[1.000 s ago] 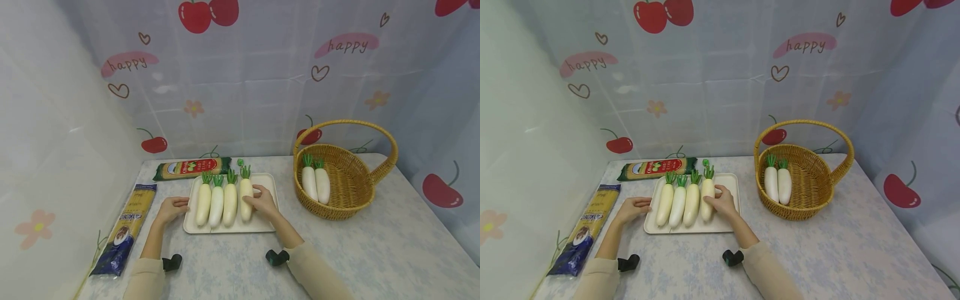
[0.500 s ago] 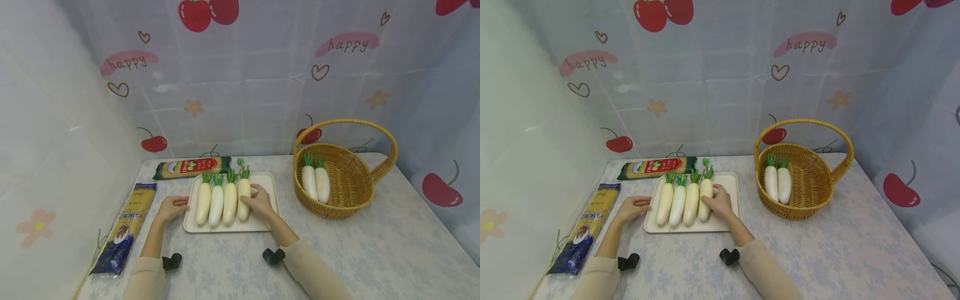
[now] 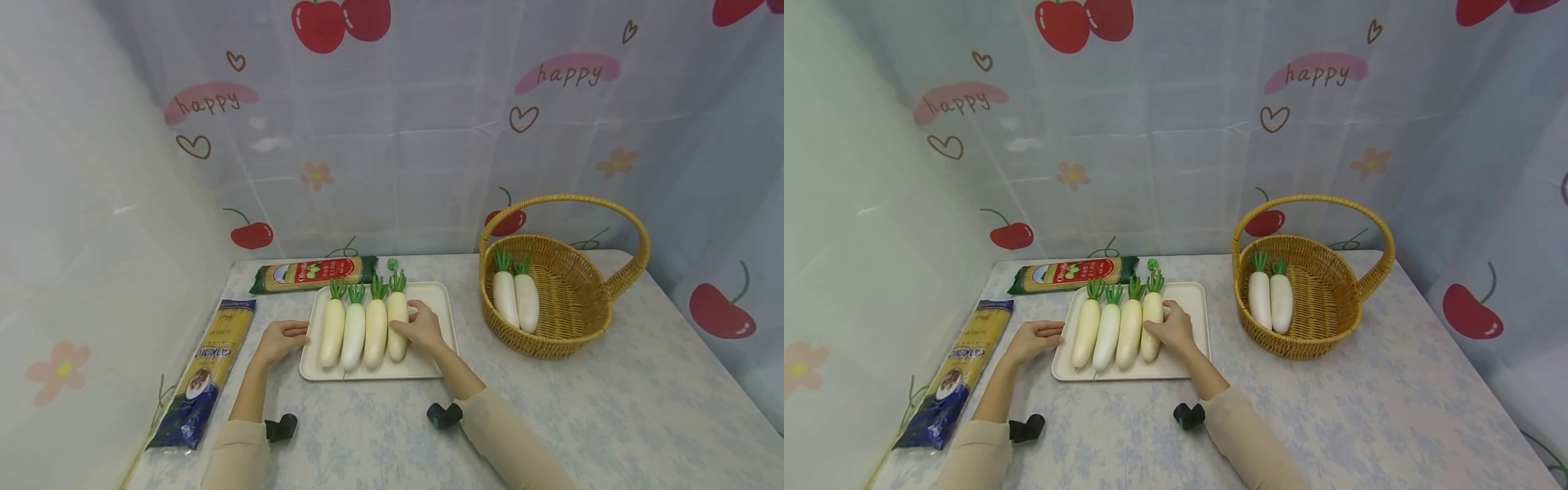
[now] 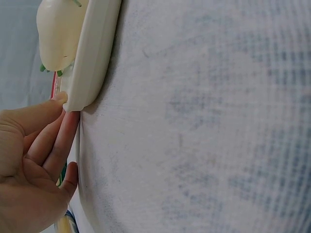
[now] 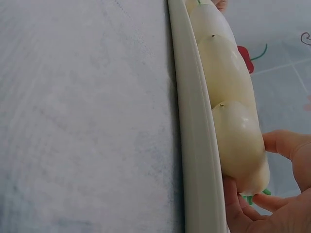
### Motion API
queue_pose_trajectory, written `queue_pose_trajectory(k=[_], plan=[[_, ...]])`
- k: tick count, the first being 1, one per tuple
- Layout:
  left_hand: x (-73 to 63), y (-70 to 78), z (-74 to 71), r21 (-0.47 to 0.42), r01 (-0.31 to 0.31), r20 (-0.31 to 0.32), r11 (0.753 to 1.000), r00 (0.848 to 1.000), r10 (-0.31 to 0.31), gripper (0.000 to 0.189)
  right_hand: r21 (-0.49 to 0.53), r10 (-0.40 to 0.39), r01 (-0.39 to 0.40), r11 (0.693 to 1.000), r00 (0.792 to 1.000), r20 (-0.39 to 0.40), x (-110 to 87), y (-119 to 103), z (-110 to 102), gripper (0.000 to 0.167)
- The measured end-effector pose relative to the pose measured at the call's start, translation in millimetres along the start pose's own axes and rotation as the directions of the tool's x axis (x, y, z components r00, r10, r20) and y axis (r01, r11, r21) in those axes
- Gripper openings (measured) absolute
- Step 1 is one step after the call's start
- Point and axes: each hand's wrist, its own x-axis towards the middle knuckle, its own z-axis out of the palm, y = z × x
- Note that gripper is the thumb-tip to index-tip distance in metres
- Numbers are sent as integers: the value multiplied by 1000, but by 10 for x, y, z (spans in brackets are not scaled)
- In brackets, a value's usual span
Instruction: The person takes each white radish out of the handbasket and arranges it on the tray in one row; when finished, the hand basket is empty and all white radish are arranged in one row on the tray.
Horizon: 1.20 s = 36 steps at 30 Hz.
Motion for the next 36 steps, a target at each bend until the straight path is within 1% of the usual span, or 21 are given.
queue_pose_trajectory(k=[9, 13, 20, 23, 25, 33, 36], plan=[[-7, 11, 10, 6, 19, -4, 1000, 1000, -19, 39, -8, -49, 49, 999, 999, -19, -16, 54, -8, 64], [-8, 6, 13, 7, 17, -6, 1000, 1000, -17, 38, 7, -54, 54, 999, 999, 1, -33, 74, -22, 65], [-7, 15, 11, -1, 15, -11, 1000, 1000, -15, 38, 3, -66, 66, 998, 998, 23, -78, 98, -75, 64], [-6, 14, 8, -1, 15, -14, 1000, 1000, -15, 38, 30, -71, 70, 997, 997, 28, -89, 122, -87, 65], [-8, 13, 8, 1, 14, -14, 1000, 1000, -14, 38, 50, -73, 72, 996, 997, 24, -95, 132, -95, 65], [-7, 5, 13, -9, 10, -15, 1000, 1000, -10, 38, 70, -81, 80, 994, 997, 11, -116, 166, -167, 64], [-3, 6, 14, -6, 3, -15, 1000, 1000, -3, 38, 44, -81, 81, 996, 997, 5, -147, 160, -234, 64]])
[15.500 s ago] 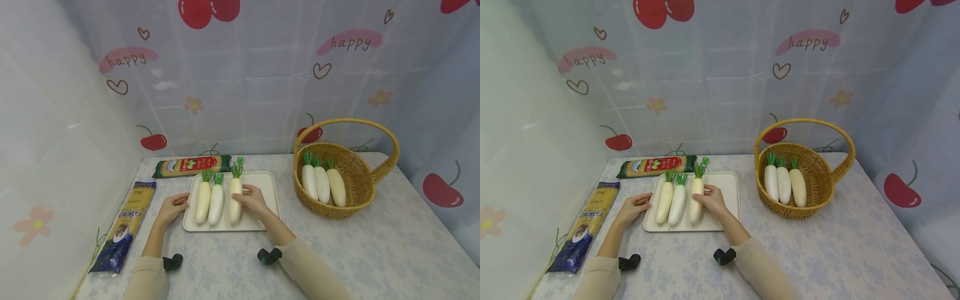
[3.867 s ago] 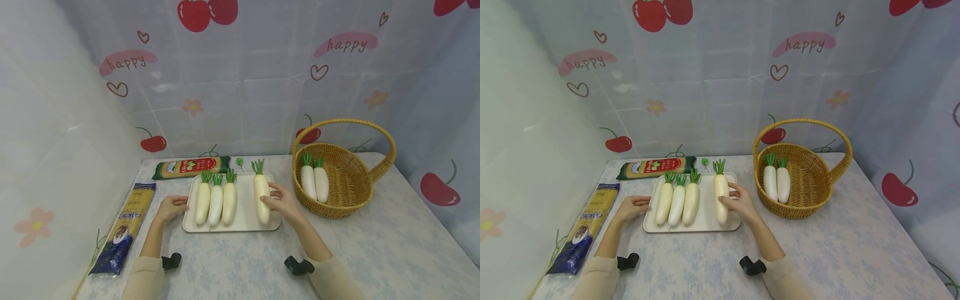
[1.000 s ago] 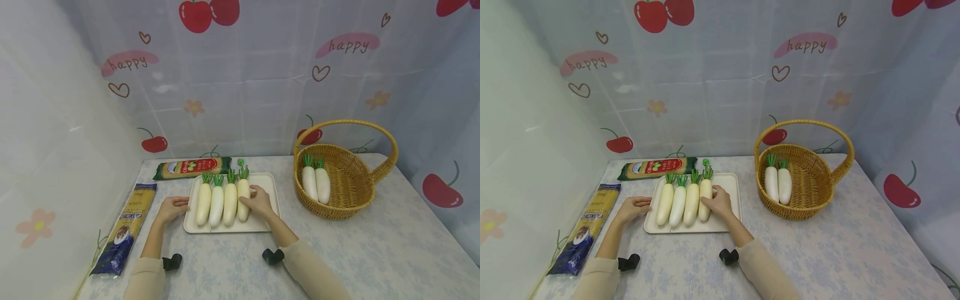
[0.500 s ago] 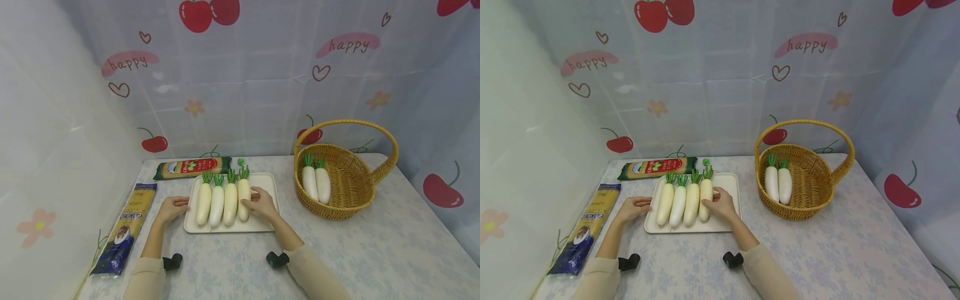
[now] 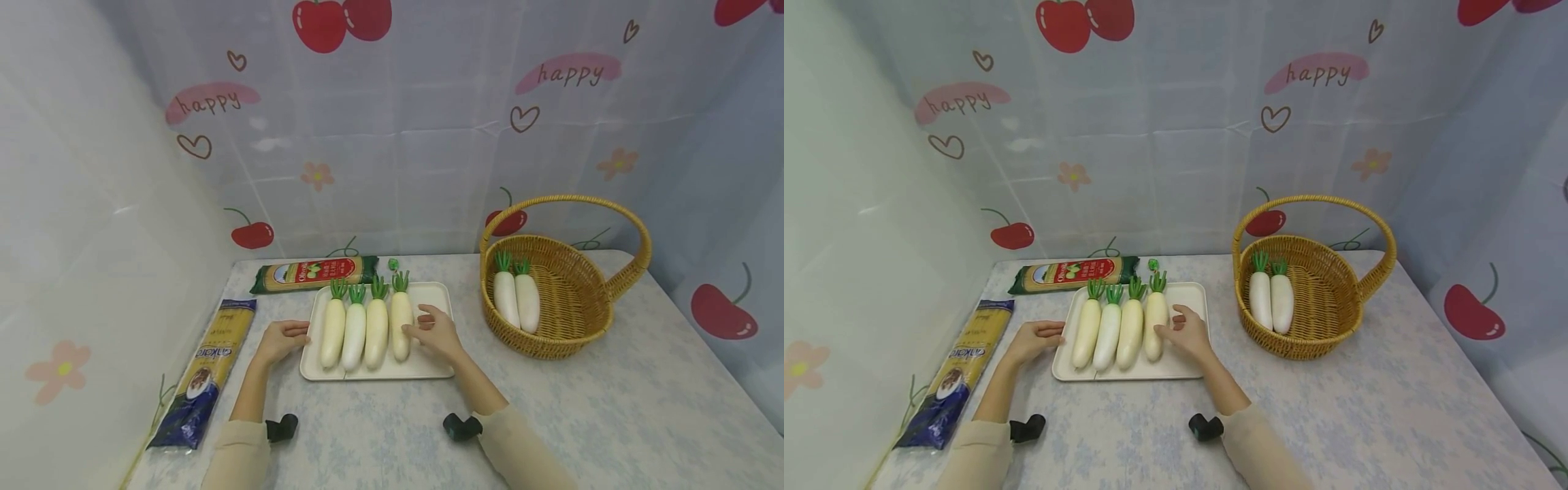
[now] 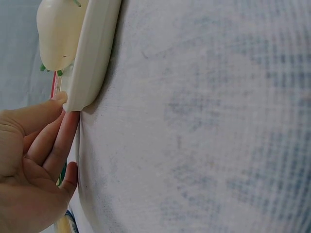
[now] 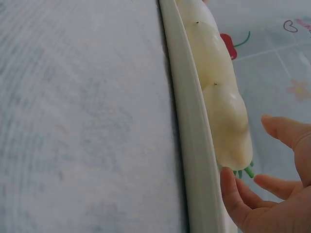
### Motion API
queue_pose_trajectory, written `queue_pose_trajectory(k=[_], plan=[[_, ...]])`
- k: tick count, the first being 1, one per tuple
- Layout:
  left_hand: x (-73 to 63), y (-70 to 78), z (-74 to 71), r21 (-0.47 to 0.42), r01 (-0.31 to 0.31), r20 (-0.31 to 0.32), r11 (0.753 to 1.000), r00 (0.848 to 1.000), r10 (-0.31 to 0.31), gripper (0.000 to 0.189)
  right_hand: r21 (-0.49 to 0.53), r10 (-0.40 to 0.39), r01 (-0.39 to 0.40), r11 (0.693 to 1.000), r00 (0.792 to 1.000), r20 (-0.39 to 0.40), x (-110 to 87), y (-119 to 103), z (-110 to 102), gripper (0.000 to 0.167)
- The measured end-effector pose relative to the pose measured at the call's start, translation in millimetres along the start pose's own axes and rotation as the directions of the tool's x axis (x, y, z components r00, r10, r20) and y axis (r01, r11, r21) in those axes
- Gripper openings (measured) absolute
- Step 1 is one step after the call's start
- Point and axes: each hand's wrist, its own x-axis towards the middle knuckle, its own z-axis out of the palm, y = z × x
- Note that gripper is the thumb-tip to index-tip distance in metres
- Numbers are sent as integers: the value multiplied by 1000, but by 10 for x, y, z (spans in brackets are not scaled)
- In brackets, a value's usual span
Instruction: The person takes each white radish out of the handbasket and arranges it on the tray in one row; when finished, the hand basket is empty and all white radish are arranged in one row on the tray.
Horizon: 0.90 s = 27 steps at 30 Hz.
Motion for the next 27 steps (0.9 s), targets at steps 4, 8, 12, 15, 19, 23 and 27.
queue_pose_trajectory(k=[4, 8, 12, 15, 19, 23, 27], plan=[[7, -2, 1, -1, -7, -1, 1000, 1000, 7, 37, -51, -25, 25, 998, 1000, -12, -50, -22, -151, 63], [15, -9, -2, -3, -8, 5, 1000, 1000, 8, 37, -61, -113, 114, 992, 993, 21, -118, -44, -377, 61], [15, -13, -12, -5, -4, 8, 1000, 1000, 4, 38, -45, -242, 244, 969, 969, 51, -207, -110, -665, 56], [15, -11, -19, -9, -8, 9, 1000, 1000, 8, 38, -59, -327, 328, 943, 945, 24, -265, -164, -891, 50], [13, -10, -20, -9, -16, 14, 1000, 1000, 16, 38, -128, -412, 403, 906, 910, -54, -310, -181, -1175, 43], [11, -14, -19, -2, -14, 10, 1000, 1000, 14, 38, -165, -409, 387, 907, 903, -133, -297, -134, -1465, 42], [9, -16, -21, 2, -10, 8, 1000, 1000, 10, 38, -191, -328, 296, 936, 929, -169, -233, -40, -1739, 48]])
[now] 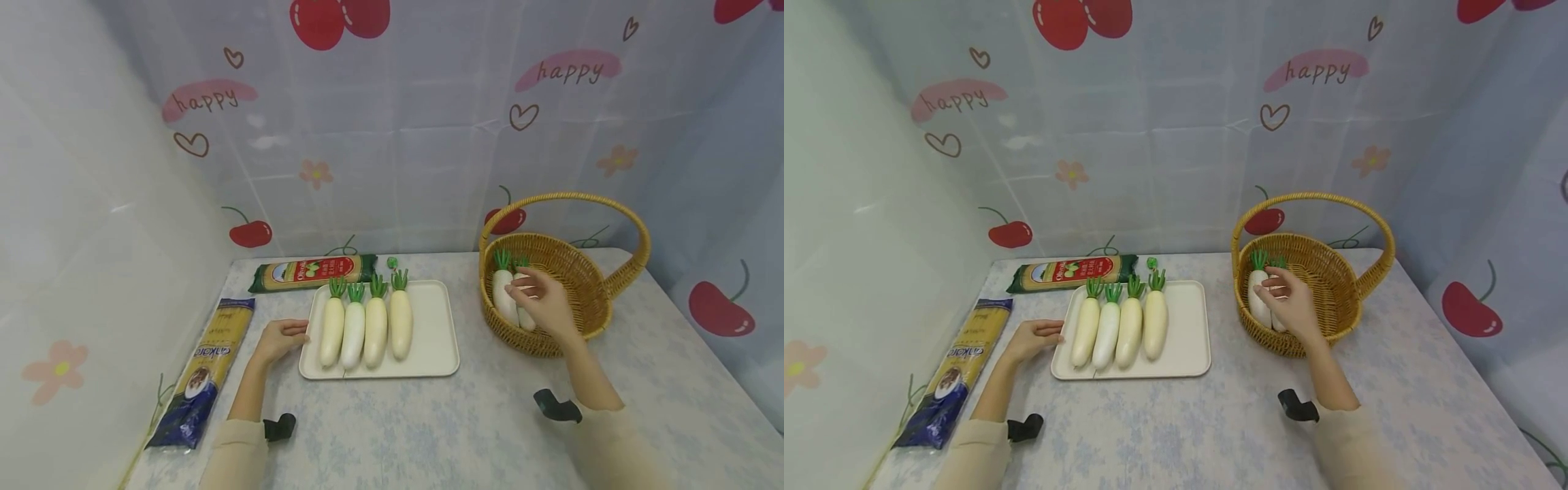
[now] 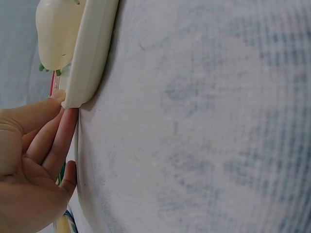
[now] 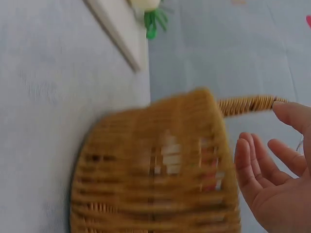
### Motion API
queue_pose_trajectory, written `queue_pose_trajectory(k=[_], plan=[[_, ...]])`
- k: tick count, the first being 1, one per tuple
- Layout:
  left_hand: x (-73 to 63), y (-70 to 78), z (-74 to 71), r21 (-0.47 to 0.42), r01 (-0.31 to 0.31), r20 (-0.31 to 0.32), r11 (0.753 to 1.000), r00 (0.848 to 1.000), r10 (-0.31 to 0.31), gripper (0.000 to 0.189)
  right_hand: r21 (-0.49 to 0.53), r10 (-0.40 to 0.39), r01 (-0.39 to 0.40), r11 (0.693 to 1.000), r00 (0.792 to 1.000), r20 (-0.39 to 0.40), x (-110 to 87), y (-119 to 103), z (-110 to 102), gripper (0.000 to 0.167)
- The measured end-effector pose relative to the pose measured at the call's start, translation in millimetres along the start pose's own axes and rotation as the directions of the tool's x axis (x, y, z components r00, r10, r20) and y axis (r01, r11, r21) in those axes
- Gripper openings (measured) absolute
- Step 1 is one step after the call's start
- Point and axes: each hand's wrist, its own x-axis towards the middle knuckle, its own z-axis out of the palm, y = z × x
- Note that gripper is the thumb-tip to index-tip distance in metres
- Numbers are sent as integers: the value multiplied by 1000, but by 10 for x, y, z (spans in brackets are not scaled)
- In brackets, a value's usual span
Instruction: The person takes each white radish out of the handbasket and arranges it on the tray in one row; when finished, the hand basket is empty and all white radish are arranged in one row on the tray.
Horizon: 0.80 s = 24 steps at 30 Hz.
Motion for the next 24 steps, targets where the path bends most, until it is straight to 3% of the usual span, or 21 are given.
queue_pose_trajectory(k=[5, 9, 24], plan=[[-7, 7, -3, 2, 11, 5, 1000, 1000, -11, 39, -94, 114, -111, 989, 993, 27, 91, 158, -215, 58], [-10, 20, -2, 3, 8, 9, 1000, 1000, -8, 39, -119, 146, -140, 983, 989, 38, 155, 247, -298, 62], [-12, 10, 2, 3, 7, 4, 1000, 1000, -7, 38, -174, 307, -281, 944, 940, 146, 340, 475, -321, 76]])
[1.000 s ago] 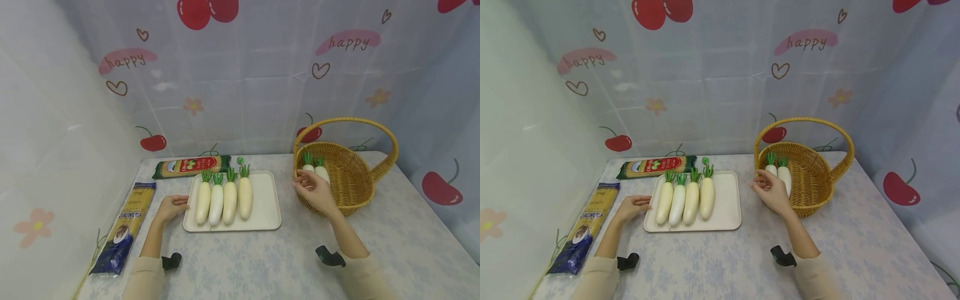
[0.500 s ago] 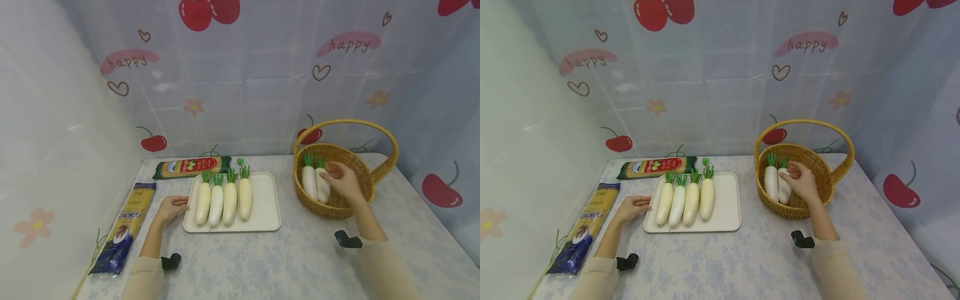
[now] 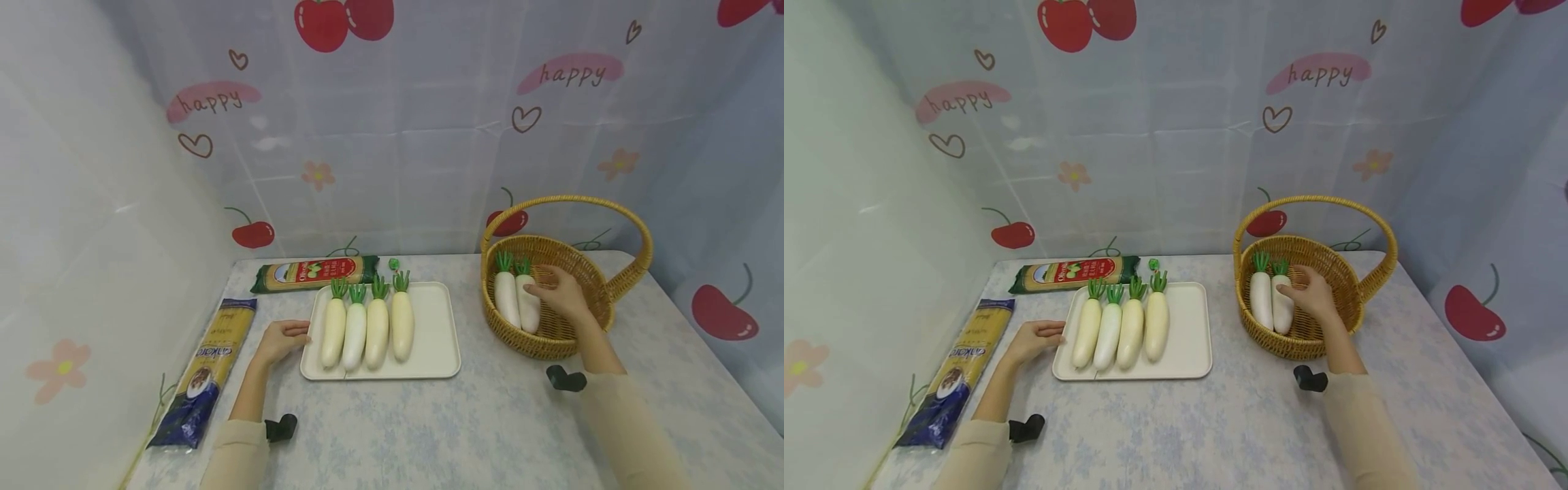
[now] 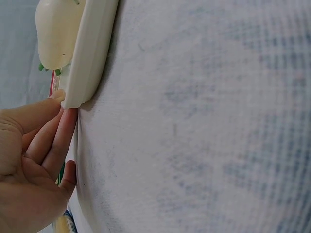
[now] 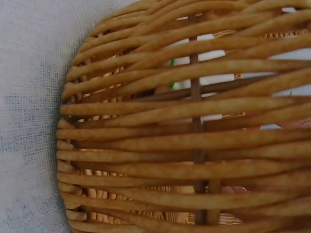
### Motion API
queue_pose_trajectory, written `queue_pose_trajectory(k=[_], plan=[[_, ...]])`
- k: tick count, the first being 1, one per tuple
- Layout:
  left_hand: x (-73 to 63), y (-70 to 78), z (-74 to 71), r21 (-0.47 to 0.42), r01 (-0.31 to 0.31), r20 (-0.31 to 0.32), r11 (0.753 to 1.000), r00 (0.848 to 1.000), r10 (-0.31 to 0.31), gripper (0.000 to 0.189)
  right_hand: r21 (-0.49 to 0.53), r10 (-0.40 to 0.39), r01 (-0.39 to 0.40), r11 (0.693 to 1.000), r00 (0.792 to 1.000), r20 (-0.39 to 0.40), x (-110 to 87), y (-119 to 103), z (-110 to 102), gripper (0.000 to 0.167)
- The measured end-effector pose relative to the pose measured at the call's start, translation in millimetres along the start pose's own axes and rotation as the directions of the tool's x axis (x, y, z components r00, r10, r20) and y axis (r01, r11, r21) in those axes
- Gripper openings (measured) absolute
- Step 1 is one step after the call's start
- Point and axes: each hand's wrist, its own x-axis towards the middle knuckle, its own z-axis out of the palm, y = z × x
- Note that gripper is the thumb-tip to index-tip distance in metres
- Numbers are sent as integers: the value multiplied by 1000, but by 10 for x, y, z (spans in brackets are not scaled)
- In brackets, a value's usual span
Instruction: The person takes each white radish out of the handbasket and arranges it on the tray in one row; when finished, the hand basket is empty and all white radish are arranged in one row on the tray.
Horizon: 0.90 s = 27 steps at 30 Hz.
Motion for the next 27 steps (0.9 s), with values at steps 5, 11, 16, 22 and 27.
queue_pose_trajectory(k=[5, 11, 16, 22, 27], plan=[[10, -5, 6, 1, 1, -5, 1000, 1000, -1, 38, -41, 43, -40, 998, 997, 66, 70, 39, -18, 81], [13, -4, 15, 1, 9, -7, 1000, 1000, -9, 38, -48, 68, -60, 997, 984, 162, 131, 59, -34, 88], [6, -1, 23, -10, -2, -4, 1000, 1000, 2, 37, 32, 52, -62, 998, 968, 247, 173, 98, -60, 89], [5, -17, 22, -17, -31, 4, 999, 1000, 31, 38, 8, 42, -46, 999, 952, 303, 205, 145, -57, 92], [7, -22, 17, -27, -25, 9, 999, 1000, 25, 39, -24, 36, -30, 999, 953, 301, 208, 169, -27, 94]])
